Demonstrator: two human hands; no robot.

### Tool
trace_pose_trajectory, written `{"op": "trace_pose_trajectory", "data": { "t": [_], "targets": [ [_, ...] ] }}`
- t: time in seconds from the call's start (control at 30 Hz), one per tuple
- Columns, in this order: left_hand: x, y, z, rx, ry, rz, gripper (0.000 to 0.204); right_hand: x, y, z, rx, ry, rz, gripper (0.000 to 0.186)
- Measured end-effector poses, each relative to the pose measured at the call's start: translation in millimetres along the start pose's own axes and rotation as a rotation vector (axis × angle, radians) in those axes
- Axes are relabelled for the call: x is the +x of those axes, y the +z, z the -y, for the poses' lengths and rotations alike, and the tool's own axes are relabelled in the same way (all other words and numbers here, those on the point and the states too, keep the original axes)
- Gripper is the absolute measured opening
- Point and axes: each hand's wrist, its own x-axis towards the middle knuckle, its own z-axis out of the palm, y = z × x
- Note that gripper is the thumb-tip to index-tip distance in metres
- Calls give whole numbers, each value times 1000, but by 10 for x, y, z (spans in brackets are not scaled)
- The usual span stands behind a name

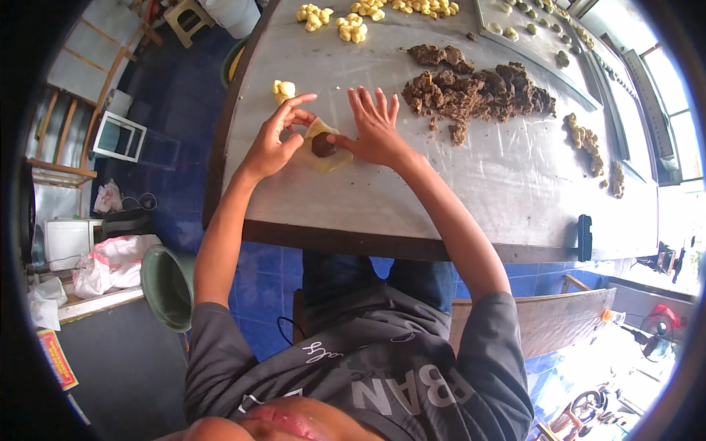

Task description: The person prepares bread by flattening small pieces of dough, adding a dark filling to the center, and folding the dough over the filling to enclose it.

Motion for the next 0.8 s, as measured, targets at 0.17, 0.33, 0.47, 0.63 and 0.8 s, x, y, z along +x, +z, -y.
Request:
{"op": "trace_pose_trajectory", "data": {
  "t": [0.17,0.33,0.47,0.63,0.8],
  "targets": [
    [-18,-11,14,-2,-9,-12,60,42,5,-5,66,10,48,106],
    [-9,-5,27,18,0,-3,60,34,8,-60,-26,8,38,108],
    [20,28,99,38,58,-15,63,15,51,-36,-122,38,73,113],
    [-29,-52,-53,16,-33,9,66,76,22,23,39,55,157,114],
    [16,7,-53,14,-40,-3,62,82,-94,59,144,38,170,114]
  ]
}}
